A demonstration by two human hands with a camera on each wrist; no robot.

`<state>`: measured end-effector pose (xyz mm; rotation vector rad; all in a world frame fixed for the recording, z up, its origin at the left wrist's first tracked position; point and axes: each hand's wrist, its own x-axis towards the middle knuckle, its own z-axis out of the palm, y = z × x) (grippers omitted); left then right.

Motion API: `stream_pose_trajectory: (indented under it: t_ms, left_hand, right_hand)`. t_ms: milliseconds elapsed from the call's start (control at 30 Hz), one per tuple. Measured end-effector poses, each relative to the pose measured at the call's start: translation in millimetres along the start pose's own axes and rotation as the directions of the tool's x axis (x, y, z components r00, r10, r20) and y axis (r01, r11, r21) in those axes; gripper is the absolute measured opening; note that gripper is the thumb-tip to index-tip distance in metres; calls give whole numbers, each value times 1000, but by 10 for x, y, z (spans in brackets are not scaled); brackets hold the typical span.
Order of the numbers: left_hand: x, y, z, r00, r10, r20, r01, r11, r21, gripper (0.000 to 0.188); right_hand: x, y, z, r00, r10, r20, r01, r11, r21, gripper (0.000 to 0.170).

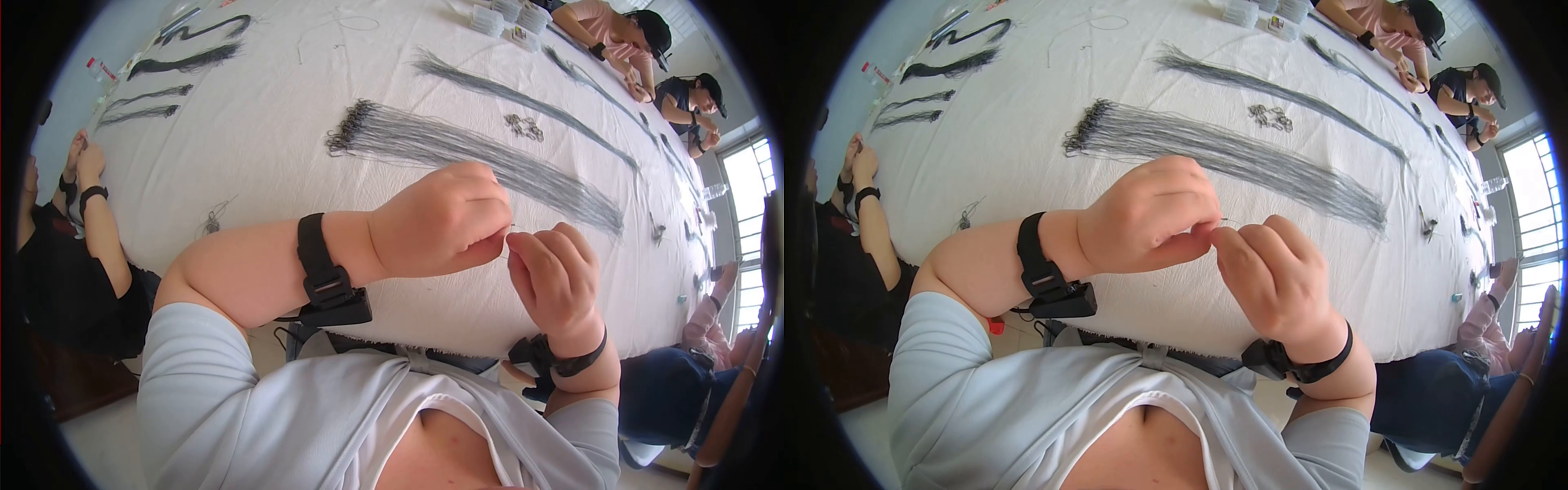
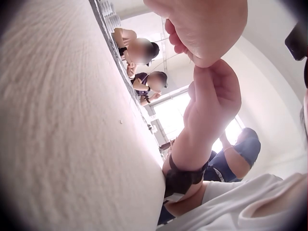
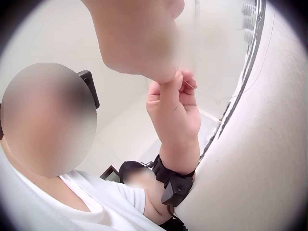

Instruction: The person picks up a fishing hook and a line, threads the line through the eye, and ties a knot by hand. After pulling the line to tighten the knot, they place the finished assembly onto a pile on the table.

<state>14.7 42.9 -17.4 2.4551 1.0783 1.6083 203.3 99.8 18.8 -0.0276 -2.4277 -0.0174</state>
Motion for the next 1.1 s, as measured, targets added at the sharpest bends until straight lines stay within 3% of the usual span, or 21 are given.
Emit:
stream_pose_trajectory:
  t_ms: [167,267,300,400,500,600,700,800,900,1000,1100]
  left_hand:
    - [-6,4,23,997,79,-5,-79,997,14,20]
    - [6,24,14,994,111,-17,-111,994,24,23]
    - [9,25,14,991,126,-46,-125,992,33,24]
    - [22,21,7,980,157,-124,-149,986,72,26]
    - [40,4,-12,972,155,-178,-134,983,123,26]
    - [40,-9,-15,968,142,-204,-113,982,149,24]
    - [29,-9,-22,971,124,-204,-93,983,157,24]
    - [28,-5,-24,974,116,-194,-85,983,161,24]
    - [27,3,-19,977,113,-181,-83,982,169,24]
    - [26,0,-16,978,115,-173,-85,982,171,24]
    - [22,-5,-11,977,123,-176,-91,980,180,24]
  right_hand:
    - [44,121,-56,998,45,-47,-40,994,105,26]
    - [28,123,-25,950,313,-5,-294,898,328,21]
    - [33,142,5,938,346,-13,-318,875,364,17]
    - [6,173,38,950,310,47,-300,856,421,18]
    - [-9,137,66,966,259,8,-241,888,391,19]
    - [-13,18,107,931,364,0,-325,831,452,12]
    - [-62,0,169,919,390,-50,-305,786,538,4]
    - [-138,-62,226,770,633,81,-466,472,748,16]
    - [-99,-67,220,660,726,194,-504,237,831,16]
    - [-73,-86,215,581,762,285,-585,148,797,14]
    - [-64,-103,203,593,747,299,-641,215,737,26]
